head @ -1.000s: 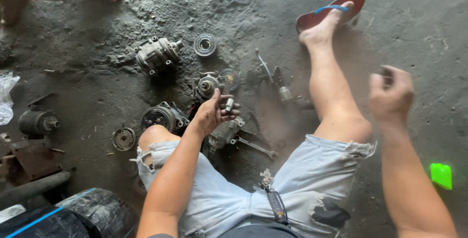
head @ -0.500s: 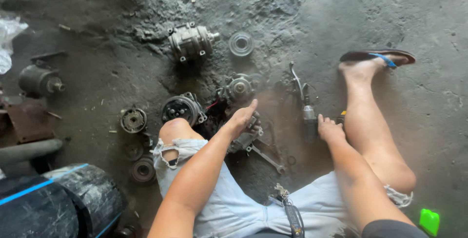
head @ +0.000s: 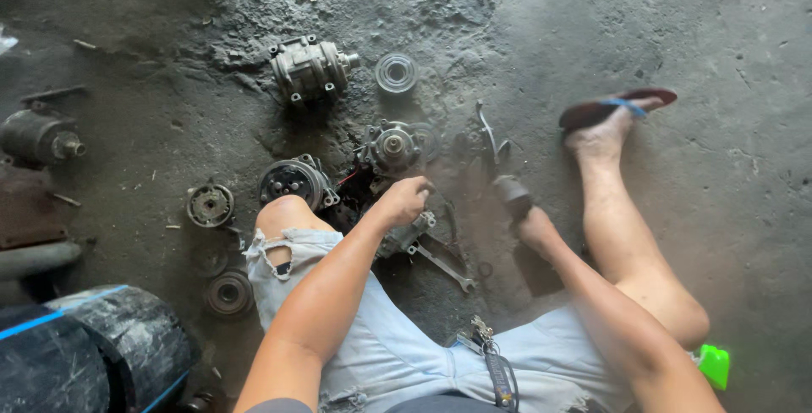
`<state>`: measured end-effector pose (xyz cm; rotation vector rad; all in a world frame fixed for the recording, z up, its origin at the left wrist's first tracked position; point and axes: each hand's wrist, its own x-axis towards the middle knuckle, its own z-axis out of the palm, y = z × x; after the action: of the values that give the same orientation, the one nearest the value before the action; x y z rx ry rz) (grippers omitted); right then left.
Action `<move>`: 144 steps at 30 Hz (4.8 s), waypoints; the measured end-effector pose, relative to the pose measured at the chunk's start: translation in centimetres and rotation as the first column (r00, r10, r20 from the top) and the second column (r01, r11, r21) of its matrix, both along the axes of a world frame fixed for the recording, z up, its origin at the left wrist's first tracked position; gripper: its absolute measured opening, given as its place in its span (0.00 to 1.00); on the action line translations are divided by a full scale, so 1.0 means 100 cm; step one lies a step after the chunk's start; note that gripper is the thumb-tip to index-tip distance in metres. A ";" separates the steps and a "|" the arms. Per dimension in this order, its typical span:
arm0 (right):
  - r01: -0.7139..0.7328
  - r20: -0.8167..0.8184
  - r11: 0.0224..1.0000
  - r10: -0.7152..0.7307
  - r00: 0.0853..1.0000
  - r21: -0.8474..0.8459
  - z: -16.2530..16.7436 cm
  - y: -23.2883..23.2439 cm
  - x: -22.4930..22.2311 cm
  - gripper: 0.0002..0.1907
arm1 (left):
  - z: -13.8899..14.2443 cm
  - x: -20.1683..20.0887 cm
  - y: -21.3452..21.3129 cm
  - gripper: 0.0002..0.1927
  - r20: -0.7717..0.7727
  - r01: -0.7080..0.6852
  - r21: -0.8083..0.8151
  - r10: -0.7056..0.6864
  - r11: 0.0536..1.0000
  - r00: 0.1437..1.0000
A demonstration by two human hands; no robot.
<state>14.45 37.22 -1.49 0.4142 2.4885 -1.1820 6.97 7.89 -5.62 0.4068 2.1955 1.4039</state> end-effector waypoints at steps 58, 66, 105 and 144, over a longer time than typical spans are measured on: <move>0.505 -0.005 0.619 -0.635 0.773 -0.602 0.047 0.130 0.038 0.18 | -0.083 0.011 0.294 0.10 -0.074 0.203 -0.696 -0.349 0.689 0.934; 0.575 0.097 0.498 -0.695 0.712 -0.649 0.055 0.128 0.032 0.16 | -0.075 0.009 0.284 0.11 -0.013 0.247 -0.589 -0.314 0.769 0.949; 0.241 0.168 0.431 -0.201 0.965 -0.869 0.040 -0.002 0.026 0.10 | 0.119 -0.045 0.068 0.19 0.265 -0.100 0.307 0.016 0.946 0.964; -0.444 0.162 0.887 0.460 0.873 -0.124 0.080 -0.144 -0.168 0.31 | -0.009 -0.094 -0.061 0.52 0.213 -0.027 -0.498 0.152 0.867 0.965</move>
<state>-2.37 22.81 6.52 -0.0829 2.1948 -0.9943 -2.44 1.83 -6.54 -0.0555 2.2748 0.8269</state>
